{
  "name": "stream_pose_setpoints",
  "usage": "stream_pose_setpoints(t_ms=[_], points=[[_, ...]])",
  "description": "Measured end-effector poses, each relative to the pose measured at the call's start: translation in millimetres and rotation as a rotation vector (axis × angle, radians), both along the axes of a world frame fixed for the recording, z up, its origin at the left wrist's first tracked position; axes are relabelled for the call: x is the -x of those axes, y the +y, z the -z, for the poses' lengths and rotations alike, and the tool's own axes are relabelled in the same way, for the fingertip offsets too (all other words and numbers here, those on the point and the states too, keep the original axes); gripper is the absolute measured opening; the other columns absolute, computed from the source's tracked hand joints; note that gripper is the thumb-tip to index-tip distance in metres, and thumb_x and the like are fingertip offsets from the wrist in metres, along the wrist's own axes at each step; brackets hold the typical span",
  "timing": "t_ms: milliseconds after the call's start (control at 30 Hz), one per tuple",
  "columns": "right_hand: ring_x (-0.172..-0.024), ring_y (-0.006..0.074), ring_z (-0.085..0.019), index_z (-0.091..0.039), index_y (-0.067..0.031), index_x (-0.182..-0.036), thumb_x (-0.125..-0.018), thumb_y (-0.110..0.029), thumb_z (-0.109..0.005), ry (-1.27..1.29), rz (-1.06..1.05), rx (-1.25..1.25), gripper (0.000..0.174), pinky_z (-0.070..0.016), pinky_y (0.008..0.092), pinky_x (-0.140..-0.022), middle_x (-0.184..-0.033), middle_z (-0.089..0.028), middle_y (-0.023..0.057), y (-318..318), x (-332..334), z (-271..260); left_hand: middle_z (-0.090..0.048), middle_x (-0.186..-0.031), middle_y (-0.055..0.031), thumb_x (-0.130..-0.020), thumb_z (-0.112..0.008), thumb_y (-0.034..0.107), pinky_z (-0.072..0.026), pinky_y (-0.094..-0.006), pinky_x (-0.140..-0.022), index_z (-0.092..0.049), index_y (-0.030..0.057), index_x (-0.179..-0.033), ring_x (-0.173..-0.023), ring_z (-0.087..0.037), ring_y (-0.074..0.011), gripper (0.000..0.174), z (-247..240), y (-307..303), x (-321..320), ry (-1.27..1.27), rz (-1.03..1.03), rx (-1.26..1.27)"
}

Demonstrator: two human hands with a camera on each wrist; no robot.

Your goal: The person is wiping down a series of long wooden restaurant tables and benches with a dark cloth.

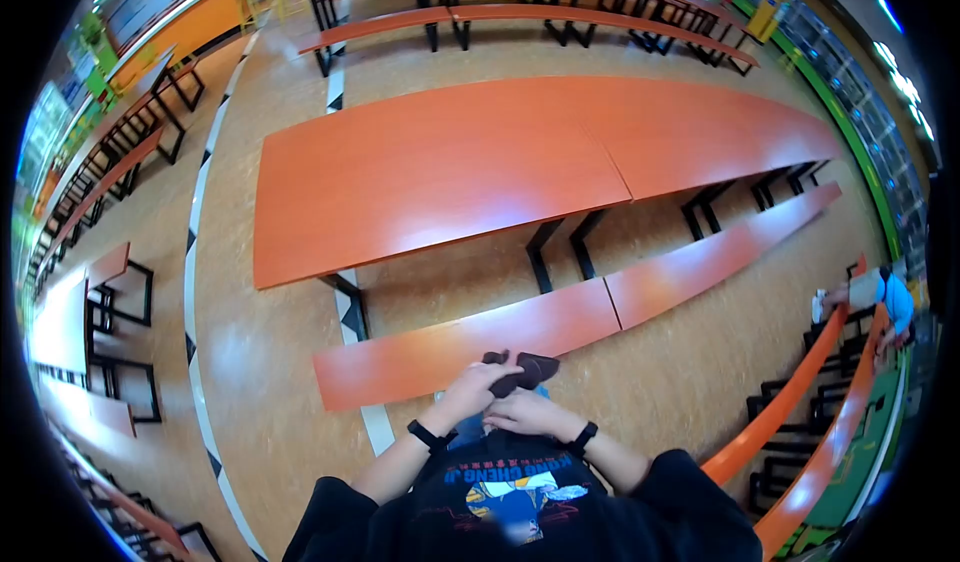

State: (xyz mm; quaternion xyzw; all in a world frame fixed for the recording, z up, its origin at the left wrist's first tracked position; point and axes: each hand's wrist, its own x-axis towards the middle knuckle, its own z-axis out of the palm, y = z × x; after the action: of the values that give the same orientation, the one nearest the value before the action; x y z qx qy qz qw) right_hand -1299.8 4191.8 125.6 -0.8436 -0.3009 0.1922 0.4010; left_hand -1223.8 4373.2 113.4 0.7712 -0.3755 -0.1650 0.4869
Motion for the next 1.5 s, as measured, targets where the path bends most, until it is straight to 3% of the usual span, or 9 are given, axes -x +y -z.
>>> stream_pose_setpoints(t_ms=[133, 233, 433, 633, 900, 1033, 1100, 1200, 1500], points=[[-0.095, 0.0333, -0.068, -0.071, -0.0085, -0.1, -0.103, -0.036, -0.057, -0.16, -0.252, -0.103, 0.031, -0.0513, 0.0461, -0.086, -0.097, -0.073, 0.0132, 3.4, -51.6, 1.7, -0.073, -0.113, -0.0246, -0.079, -0.066, -0.004, -0.0544, -0.0414, -0.098, -0.068, 0.0073, -0.129, -0.109, -0.071, -0.0381, 0.051, -2.6, 26.2, 13.7, 0.341, -0.419, 0.042], [-0.088, 0.0357, -0.068, -0.071, -0.008, -0.093, -0.103, -0.036, -0.057, -0.088, -0.426, 0.006, 0.033, -0.0513, 0.0469, -0.084, -0.088, -0.072, 0.015, -4.9, -95.1, -1.1, -0.071, -0.122, -0.0241, -0.084, -0.066, -0.005, -0.0535, -0.0393, -0.101, -0.067, 0.0066, -0.132, -0.116, -0.07, -0.0339, 0.049, -9.6, 30.6, 32.0, 0.269, -0.591, -0.003], [-0.074, 0.0328, -0.062, -0.062, -0.0083, -0.074, -0.088, -0.042, -0.079, -0.095, -0.431, -0.109, 0.04, -0.0484, 0.0427, -0.071, -0.074, -0.062, 0.0106, -21.9, -151.5, -2.0, -0.073, -0.121, -0.0204, -0.083, -0.063, -0.007, -0.053, -0.0376, -0.102, -0.069, 0.0066, -0.129, -0.115, -0.07, -0.0314, 0.049, -7.6, 6.9, 54.0, 0.334, -0.898, 0.011], [-0.085, 0.0365, -0.062, -0.057, -0.0062, -0.09, -0.084, -0.034, -0.083, 0.035, -0.408, -0.024, 0.038, -0.0493, 0.0428, -0.076, -0.091, -0.062, 0.0157, -10.5, -159.2, 5.8, -0.074, -0.119, -0.0187, -0.086, -0.068, -0.001, -0.055, -0.0364, -0.099, -0.072, 0.0077, -0.125, -0.109, -0.073, -0.0284, 0.04, -2.1, -14.3, 59.3, 0.269, -1.148, 0.11], [-0.097, 0.0346, -0.068, -0.071, -0.0062, -0.109, -0.086, -0.01, -0.065, -0.102, -0.509, -0.135, 0.024, -0.0556, 0.041, -0.084, -0.102, -0.07, 0.0163, 27.7, -178.7, 24.6, -0.075, -0.112, -0.0182, -0.082, -0.065, -0.007, -0.0569, -0.0388, -0.094, -0.069, 0.0053, -0.126, -0.105, -0.074, -0.0274, 0.046, -20.3, 29.2, 77.5, 0.299, -1.153, 0.149], [-0.089, 0.0379, -0.067, -0.07, -0.004, -0.104, -0.089, -0.02, -0.062, -0.119, -0.712, -0.098, 0.023, -0.0545, 0.0473, -0.08, -0.094, -0.069, 0.018, 44.8, -173.9, 29.2, -0.076, -0.105, -0.0171, -0.082, -0.065, 0.004, -0.0588, -0.0459, -0.082, -0.072, 0.0068, -0.118, -0.089, -0.074, -0.0358, 0.037, 15.7, 37.3, 92.8, -0.091, -1.411, -0.395], [-0.089, 0.0378, -0.067, -0.07, -0.0044, -0.104, -0.089, -0.02, -0.062, -0.109, -0.753, -0.085, 0.023, -0.0548, 0.0474, -0.081, -0.093, -0.068, 0.0176, 55.6, -181.0, 27.7, -0.076, -0.094, -0.0162, -0.082, -0.067, 0.01, -0.0586, -0.045, -0.08, -0.075, 0.0077, -0.11, -0.085, -0.074, -0.0359, 0.03, 29.8, 36.8, 97.2, -0.017, -1.511, -0.356], [-0.085, 0.036, -0.069, -0.069, -0.0103, -0.108, -0.09, -0.018, -0.065, -0.275, -0.887, -0.006, 0.02, -0.0559, 0.0461, -0.076, -0.089, -0.069, 0.0154, 76.1, -203.5, 31.6, -0.075, -0.089, -0.0193, -0.079, -0.075, 0.018, -0.0587, -0.0449, -0.081, -0.077, 0.0104, -0.109, -0.086, -0.074, -0.0364, 0.03, 34.8, 43.7, 103.5, 0.609, -1.521, -0.189], [-0.126, 0.0382, -0.057, -0.061, -0.008, -0.133, -0.082, -0.012, -0.069, -0.548, -0.81, 0.091, 0.051, -0.05, 0.047, -0.105, -0.148, -0.052, 0.0196, 195.5, -300.4, 54.4, -0.074, -0.085, -0.0194, -0.085, -0.072, 0.024, -0.0587, -0.0486, -0.077, -0.073, 0.012, -0.114, -0.083, -0.073, -0.0374, 0.032, 94.9, 138.6, 99.3, 0.521, -1.489, -0.545]])
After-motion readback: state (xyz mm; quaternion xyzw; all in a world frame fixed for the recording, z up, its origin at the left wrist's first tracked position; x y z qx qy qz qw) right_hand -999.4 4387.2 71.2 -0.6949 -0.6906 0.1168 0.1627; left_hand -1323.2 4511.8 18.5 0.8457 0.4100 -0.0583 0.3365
